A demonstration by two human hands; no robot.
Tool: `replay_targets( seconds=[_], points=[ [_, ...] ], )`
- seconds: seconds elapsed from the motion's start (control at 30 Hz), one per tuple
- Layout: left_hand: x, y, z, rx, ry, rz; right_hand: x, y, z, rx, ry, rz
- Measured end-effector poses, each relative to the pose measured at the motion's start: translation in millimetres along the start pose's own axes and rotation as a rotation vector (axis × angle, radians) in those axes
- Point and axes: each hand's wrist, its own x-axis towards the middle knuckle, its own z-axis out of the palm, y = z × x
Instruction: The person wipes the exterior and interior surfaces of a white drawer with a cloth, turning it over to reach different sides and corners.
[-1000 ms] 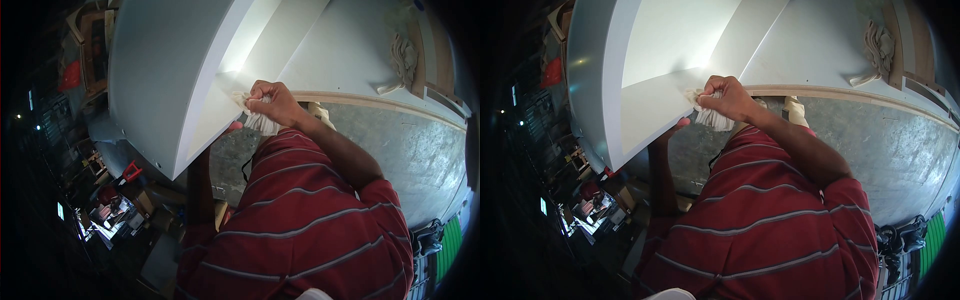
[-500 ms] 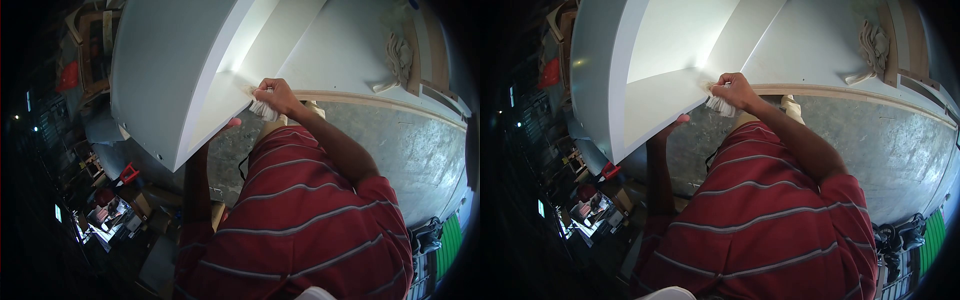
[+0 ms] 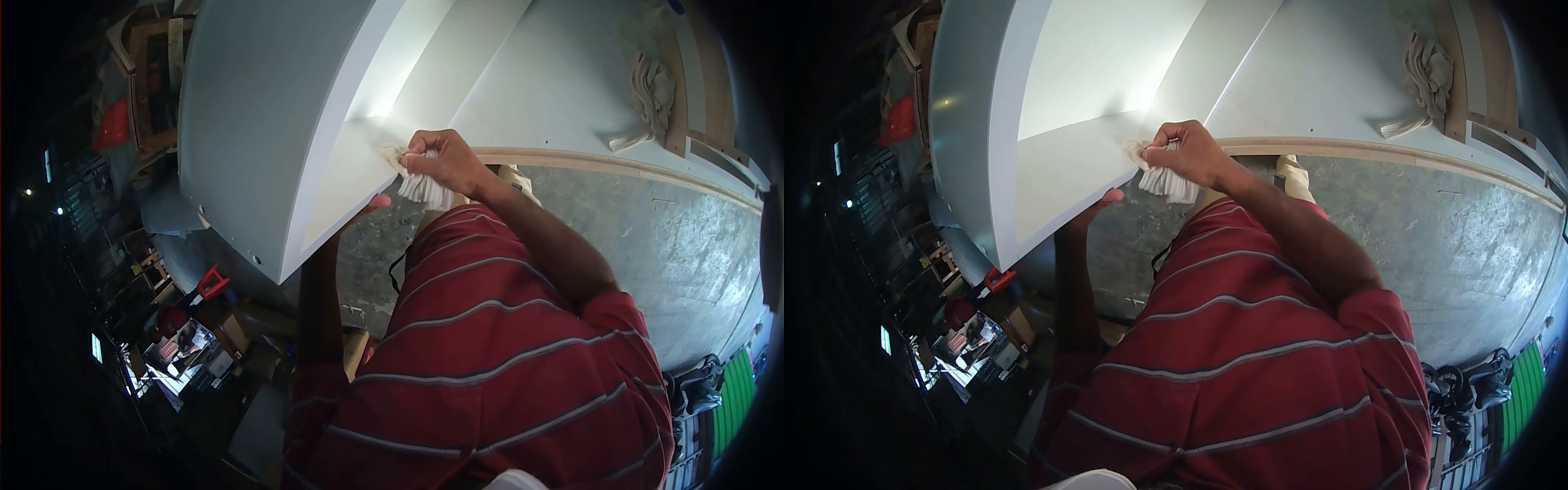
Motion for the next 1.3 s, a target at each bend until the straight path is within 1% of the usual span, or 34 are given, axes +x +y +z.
replay_targets(
  seconds=[0.03,0.07,0.13,0.17,0.23,0.27,0.33,0.37,0.4,0.47,0.5,0.53,0.6,0.63,0.67,0.7,0.73,0.77,0.8,0.83,0.87,0.9,0.93,1.0,1.03,1.07,1.1,1.13,1.17,1.2,1.23,1.27,1.3],
  points=[
    [-2.4,-1.3,-0.1,0.001,-0.001,-0.001,4.0,5.2,-7.5,-0.072,0.003,0.057],
    [1.0,1.8,-1.8,0.008,0.01,0.007,8.0,6.1,-12.5,-0.076,0.002,0.051],
    [1.9,6.1,-2.6,0.013,0.018,0.013,9.5,11.2,-17.5,-0.174,0.034,0.141],
    [3.5,6.8,1.1,-0.037,0.033,-0.011,6.3,8.7,-15.1,-0.172,0.036,0.142],
    [2.5,4.1,1.4,-0.087,0.047,-0.039,-0.9,-1.2,1.9,-0.11,0.005,-0.085],
    [0.2,2.0,0.0,-0.076,0.034,-0.037,-1.2,1.0,2.8,-0.109,0.004,-0.077],
    [-2.5,-0.5,0.4,-0.067,0.022,-0.038,3.8,7.9,-0.2,-0.008,0.023,-0.088],
    [-1.1,0.9,-0.7,0.004,0.008,-0.006,9.5,16.9,-12.9,-0.141,0.033,-0.049],
    [0.6,3.2,-2.1,0.076,-0.005,0.028,11.4,23.5,-20.6,-0.141,0.031,-0.05],
    [3.4,13.2,-3.5,0.058,-0.011,0.014,11.9,26.2,-25.7,-0.256,0.095,0.012],
    [7.1,14.1,-3.3,0.04,-0.011,0.007,10.8,24.7,-18.2,-0.248,0.1,-0.094],
    [8.1,9.7,-3.7,0.04,-0.01,0.005,9.4,24.5,-11.6,-0.249,0.099,-0.093],
    [2.5,4.4,-3.9,-0.084,-0.072,0.029,-2.7,8.1,5.7,-0.164,0.096,-0.293],
    [0.0,4.4,-2.3,-0.088,-0.076,0.023,-0.9,14.3,2.2,-0.094,0.07,-0.244],
    [4.2,7.5,-1.5,0.015,-0.038,0.048,2.2,20.0,-2.0,-0.098,0.067,-0.246],
    [8.1,9.5,-2.0,0.12,0.003,0.074,5.1,25.2,-6.0,-0.037,0.063,-0.174],
    [8.8,10.8,-3.4,0.121,0.005,0.071,6.3,31.2,-10.2,0.028,0.06,-0.096],
    [8.2,12.2,-4.5,0.146,0.004,0.075,6.7,26.0,-12.7,-0.049,0.05,-0.022],
    [7.2,13.3,-4.5,0.172,0.0,0.08,4.6,24.2,-9.5,-0.045,0.051,-0.02],
    [5.6,13.2,-3.1,0.171,-0.005,0.079,3.6,24.0,-3.8,-0.049,0.072,-0.111],
    [3.0,11.8,-2.9,0.015,-0.02,0.004,1.9,19.2,4.8,-0.054,0.094,-0.204],
    [1.1,9.4,-1.8,-0.14,-0.032,-0.071,-3.6,7.2,12.8,-0.044,0.07,-0.273],
    [-1.1,4.5,-0.9,-0.14,-0.034,-0.073,-4.0,1.5,11.2,-0.041,0.07,-0.272],
    [-3.2,0.1,-2.2,-0.212,-0.09,-0.094,-4.7,-1.9,4.0,-0.026,-0.021,-0.083],
    [-4.3,0.1,-2.6,-0.21,-0.09,-0.093,0.5,7.3,-6.8,-0.144,0.014,-0.021],
    [1.6,8.0,-3.6,-0.066,-0.034,-0.009,3.7,10.9,-14.0,-0.168,0.037,0.044],
    [6.0,12.9,-2.9,0.078,0.023,0.075,4.9,16.5,-17.6,-0.156,0.064,0.066],
    [7.3,13.7,-1.5,0.08,0.025,0.08,6.5,22.6,-20.4,-0.139,0.092,0.089],
    [8.6,13.2,-0.7,0.07,0.037,0.054,6.8,20.5,-13.3,-0.157,0.09,-0.027],
    [8.4,11.6,-0.3,0.06,0.05,0.025,4.1,4.9,-1.3,-0.155,0.087,-0.031],
    [4.2,5.6,-1.7,0.062,0.045,0.018,-1.7,-10.1,10.1,-0.12,0.043,-0.121],
    [1.1,1.0,-4.9,0.056,-0.036,-0.054,-6.7,-18.0,18.6,-0.084,0.002,-0.206],
    [-1.8,-1.8,-6.6,0.048,-0.114,-0.121,-6.2,-16.2,20.1,-0.112,0.02,-0.25]
  ],
)
